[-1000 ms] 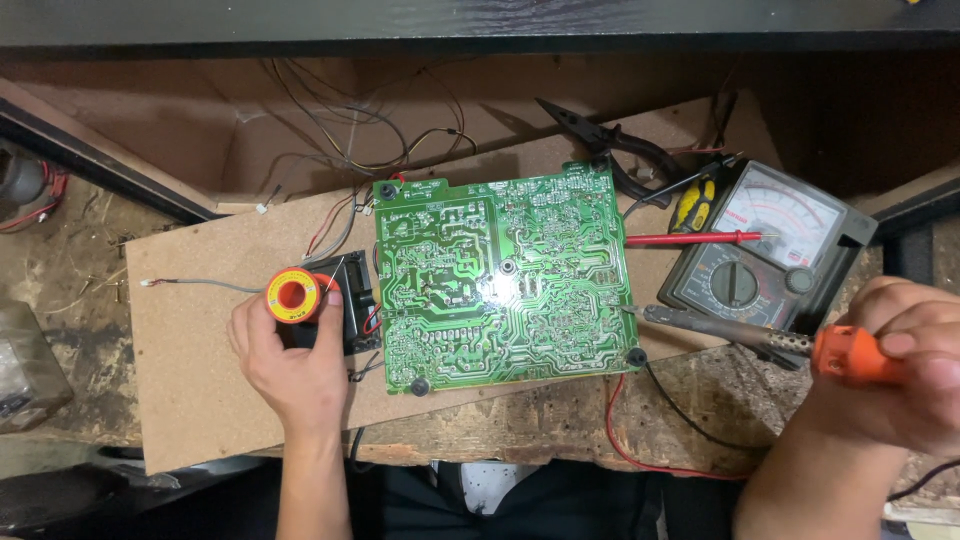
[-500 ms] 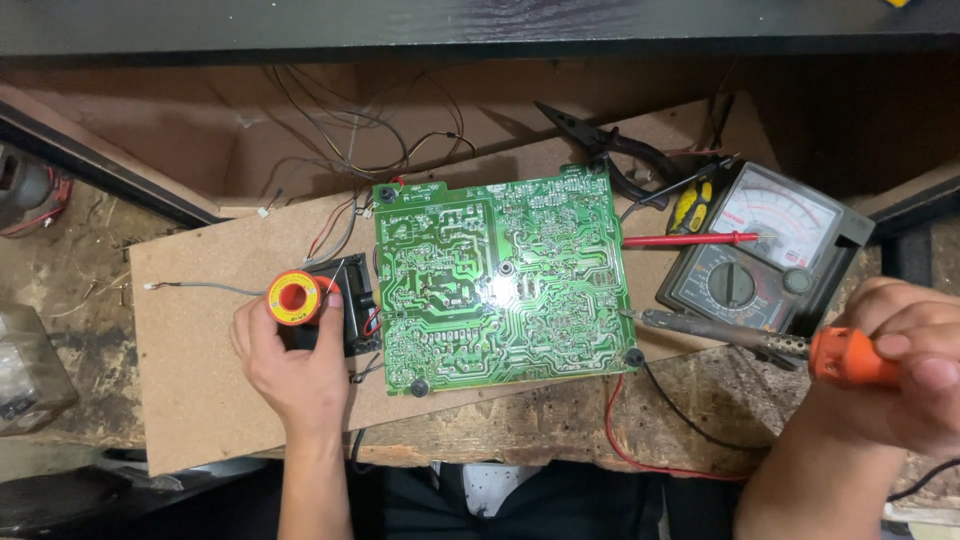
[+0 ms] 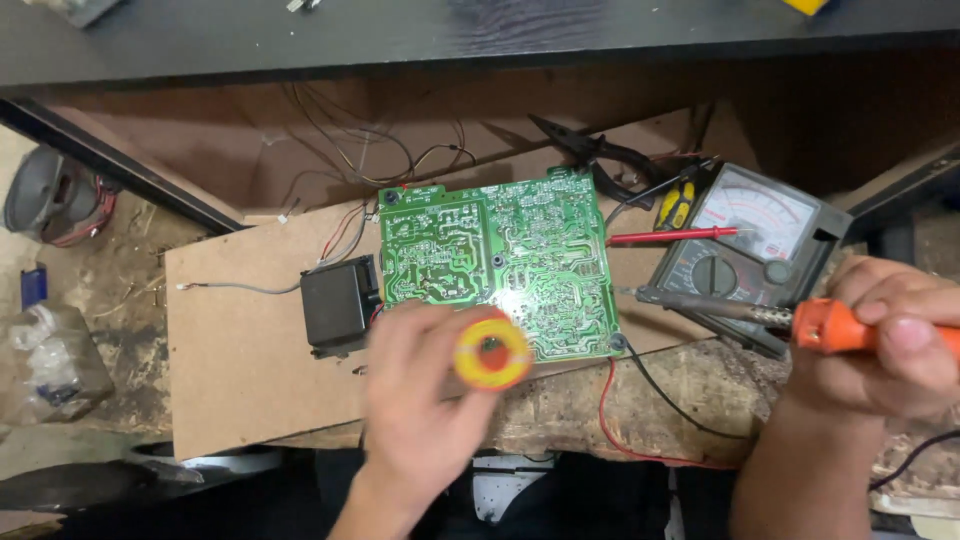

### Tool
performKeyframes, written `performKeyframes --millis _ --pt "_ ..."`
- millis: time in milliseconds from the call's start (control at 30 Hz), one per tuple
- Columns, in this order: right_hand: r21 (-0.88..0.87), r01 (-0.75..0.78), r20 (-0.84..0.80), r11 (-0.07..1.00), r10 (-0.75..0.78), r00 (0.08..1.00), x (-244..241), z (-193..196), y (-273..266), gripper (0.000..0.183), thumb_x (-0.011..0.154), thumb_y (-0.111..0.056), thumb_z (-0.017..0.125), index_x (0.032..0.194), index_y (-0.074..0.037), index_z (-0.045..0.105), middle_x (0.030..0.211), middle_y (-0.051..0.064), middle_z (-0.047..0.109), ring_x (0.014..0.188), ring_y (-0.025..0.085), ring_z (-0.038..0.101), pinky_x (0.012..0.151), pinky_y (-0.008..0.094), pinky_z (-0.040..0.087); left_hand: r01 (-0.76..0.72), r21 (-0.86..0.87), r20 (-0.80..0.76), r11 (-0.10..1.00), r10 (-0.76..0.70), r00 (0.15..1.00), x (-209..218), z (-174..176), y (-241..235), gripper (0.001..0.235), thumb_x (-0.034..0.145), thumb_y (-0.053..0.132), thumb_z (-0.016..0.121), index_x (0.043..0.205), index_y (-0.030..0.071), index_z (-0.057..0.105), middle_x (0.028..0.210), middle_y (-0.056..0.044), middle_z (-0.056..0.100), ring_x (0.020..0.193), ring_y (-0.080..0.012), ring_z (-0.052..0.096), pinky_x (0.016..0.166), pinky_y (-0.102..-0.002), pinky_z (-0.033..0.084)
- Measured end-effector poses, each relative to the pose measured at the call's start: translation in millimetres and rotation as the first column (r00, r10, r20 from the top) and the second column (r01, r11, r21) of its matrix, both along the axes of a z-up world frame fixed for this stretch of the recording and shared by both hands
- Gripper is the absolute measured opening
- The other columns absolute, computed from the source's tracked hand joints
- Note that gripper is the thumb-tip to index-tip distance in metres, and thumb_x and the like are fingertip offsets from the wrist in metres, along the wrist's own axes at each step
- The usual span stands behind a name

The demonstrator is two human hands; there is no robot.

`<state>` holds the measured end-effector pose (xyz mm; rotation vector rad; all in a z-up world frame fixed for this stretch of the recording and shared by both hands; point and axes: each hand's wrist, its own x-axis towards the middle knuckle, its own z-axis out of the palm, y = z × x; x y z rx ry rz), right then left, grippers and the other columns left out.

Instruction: The person solders a green circuit board using a soldering iron and solder wire, then uses a blue air blower to clear debris. They subsequently test the board with a multimeter by placing probes on various points.

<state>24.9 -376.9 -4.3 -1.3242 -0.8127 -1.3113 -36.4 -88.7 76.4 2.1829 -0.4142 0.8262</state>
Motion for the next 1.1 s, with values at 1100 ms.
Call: performKeyframes --millis 1100 --pt "0.206 -0.151 -0.369 0.967 0.22 0.903 -9.7 28.6 20.4 0.015 0.068 -0.013 0.047 0.06 -0.007 0.037 0.043 0.003 0.032 0.033 0.01 0.027 0.04 0.024 0.022 0.147 0.218 -0.196 0.965 -0.105 0.975 25.8 -0.6 -39.2 0.028 0.074 0.011 0.058 0.098 -0.002 0.053 0.085 -0.011 0.048 0.075 -0.0219 0.042 0.062 -0.03 0.039"
